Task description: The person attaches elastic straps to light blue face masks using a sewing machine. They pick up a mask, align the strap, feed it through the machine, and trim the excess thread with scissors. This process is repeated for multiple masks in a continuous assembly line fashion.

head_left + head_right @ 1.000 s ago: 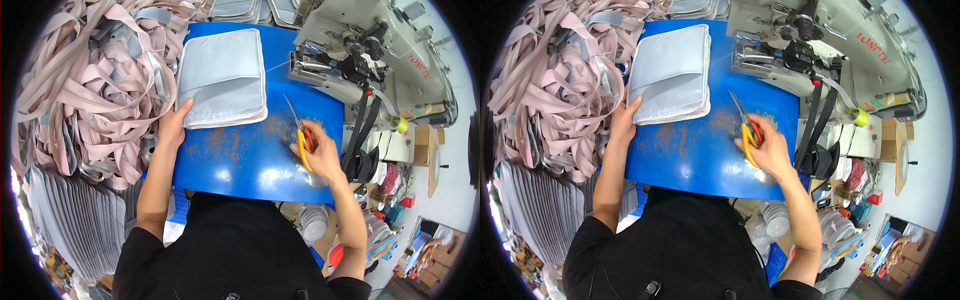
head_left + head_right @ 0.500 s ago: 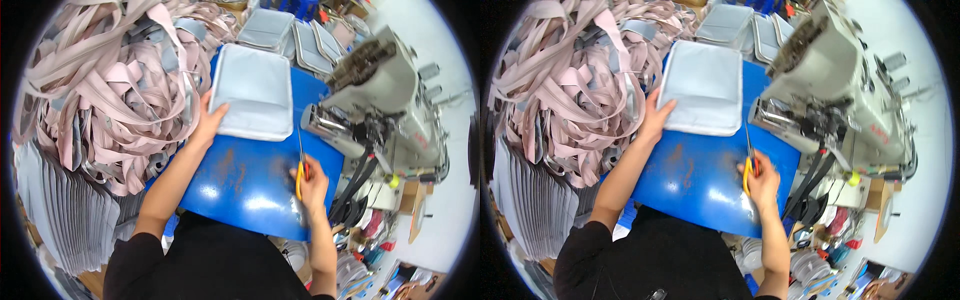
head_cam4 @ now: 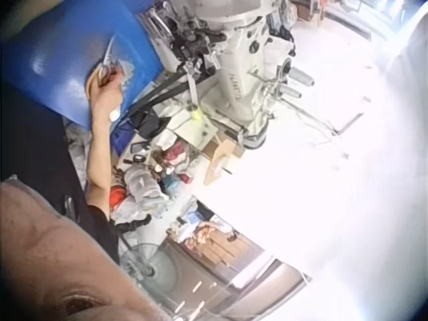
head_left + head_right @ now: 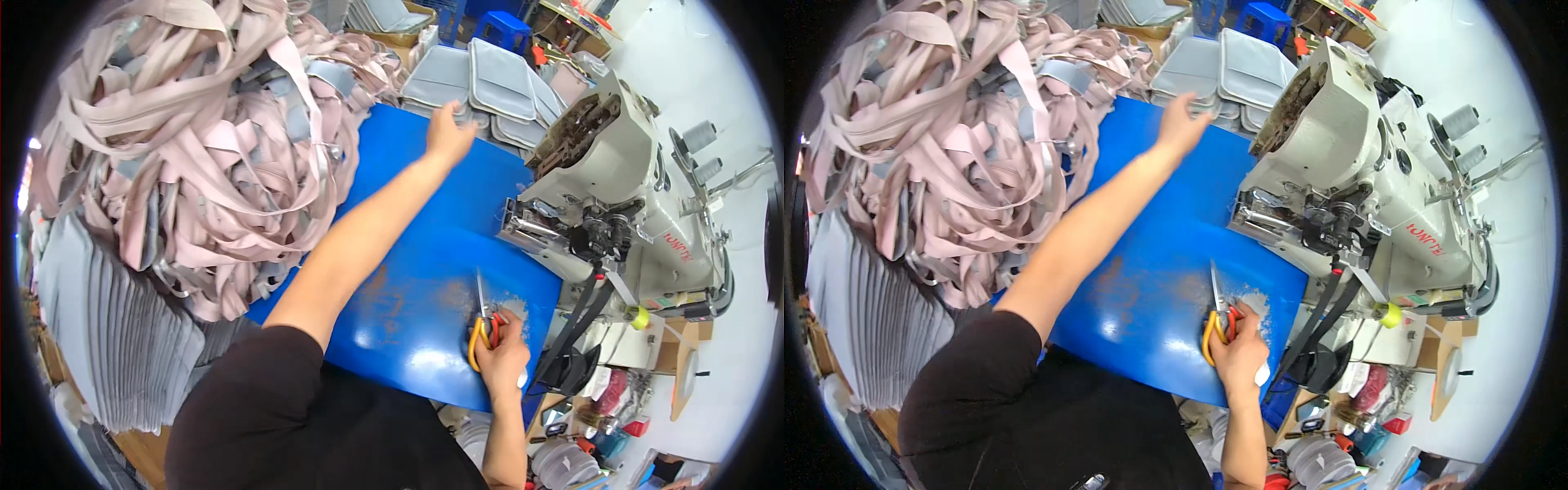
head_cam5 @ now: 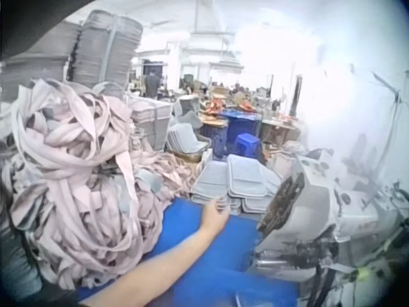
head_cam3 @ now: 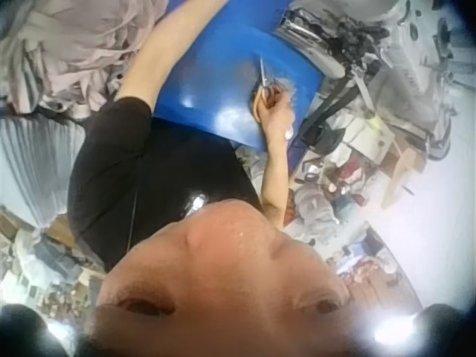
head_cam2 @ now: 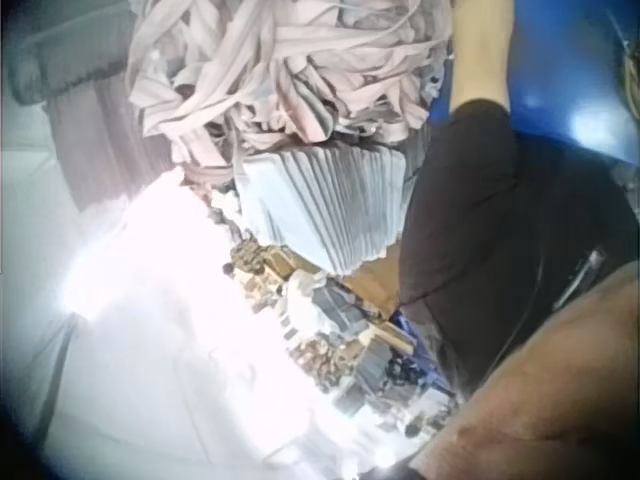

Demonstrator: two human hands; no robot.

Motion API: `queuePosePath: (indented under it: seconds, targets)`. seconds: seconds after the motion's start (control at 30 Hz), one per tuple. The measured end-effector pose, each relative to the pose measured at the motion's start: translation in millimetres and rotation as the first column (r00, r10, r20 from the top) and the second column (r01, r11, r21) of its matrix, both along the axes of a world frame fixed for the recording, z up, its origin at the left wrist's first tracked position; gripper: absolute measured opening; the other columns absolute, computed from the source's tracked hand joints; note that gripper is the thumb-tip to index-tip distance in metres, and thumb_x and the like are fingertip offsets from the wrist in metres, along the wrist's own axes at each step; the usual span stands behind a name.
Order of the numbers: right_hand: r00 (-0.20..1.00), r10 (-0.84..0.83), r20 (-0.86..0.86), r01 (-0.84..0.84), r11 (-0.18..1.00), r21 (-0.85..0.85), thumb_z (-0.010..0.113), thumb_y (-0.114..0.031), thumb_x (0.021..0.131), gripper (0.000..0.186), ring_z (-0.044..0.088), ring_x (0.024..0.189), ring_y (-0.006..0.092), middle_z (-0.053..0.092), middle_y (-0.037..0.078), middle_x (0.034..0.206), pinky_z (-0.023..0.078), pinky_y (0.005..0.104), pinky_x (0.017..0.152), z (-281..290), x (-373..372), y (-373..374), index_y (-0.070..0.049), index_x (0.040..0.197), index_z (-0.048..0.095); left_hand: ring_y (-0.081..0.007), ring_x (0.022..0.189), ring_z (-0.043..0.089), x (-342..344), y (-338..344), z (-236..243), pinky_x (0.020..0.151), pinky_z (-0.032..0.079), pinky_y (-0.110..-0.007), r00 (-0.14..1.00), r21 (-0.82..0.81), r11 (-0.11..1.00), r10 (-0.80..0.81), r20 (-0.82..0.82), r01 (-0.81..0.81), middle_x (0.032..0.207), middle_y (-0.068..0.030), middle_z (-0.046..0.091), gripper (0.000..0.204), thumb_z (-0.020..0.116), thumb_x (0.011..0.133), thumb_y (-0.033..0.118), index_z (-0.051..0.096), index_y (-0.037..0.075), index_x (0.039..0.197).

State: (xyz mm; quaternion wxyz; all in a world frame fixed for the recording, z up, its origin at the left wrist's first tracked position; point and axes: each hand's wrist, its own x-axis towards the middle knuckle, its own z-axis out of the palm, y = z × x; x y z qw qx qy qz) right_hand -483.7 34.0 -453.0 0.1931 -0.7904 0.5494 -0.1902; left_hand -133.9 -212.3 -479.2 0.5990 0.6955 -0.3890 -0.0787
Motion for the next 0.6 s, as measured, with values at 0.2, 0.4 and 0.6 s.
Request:
queuePosePath:
  seconds: [0.2,0.4,0.6]
  targets:
    - [0.971,0.19,0.148,-0.156,0.964,-0.216,0.08,-0.007,0.081,0.054,0.067,0.094,0.0363,0.067,0.019,0.105,0.054,0.0447,0.084,1.8,9.8,-22.2,-0.004,0.131,0.06,-0.0235,0.111,0.066,-51.2,155.9,96.0,0.089,0.056,-0.038,0.978,-0.261,0.944,-0.181,0.107,0.203,0.124,-0.01,0.064,0.038,0.076,0.086,0.009,0.069,0.01,0.124]
    - [0.954,0.283,0.1,-0.249,0.933,-0.261,0.075,-0.002,0.085,0.044,0.06,0.116,0.0375,0.06,0.02,0.123,0.05,0.0444,0.098,2.1,9.9,-31.6,0.001,0.128,0.066,-0.0288,0.085,0.071,17.2,201.8,264.1,0.076,0.056,-0.044,0.637,-0.229,0.952,0.048,0.769,0.204,0.093,-0.0111,0.069,0.018,0.076,0.084,0.018,0.078,0.01,0.1]
    - [0.945,0.286,0.159,-0.235,0.931,-0.281,0.073,-0.003,0.087,0.04,0.06,0.115,0.037,0.061,0.019,0.123,0.05,0.0448,0.098,-10.5,2.6,-28.9,0.002,0.127,0.068,-0.0349,0.11,0.066,164.0,298.2,412.3,0.094,0.055,-0.047,0.098,0.008,0.873,0.045,0.994,-0.487,0.105,-0.0157,0.067,0.034,0.071,0.084,0.019,0.075,0.017,0.118]
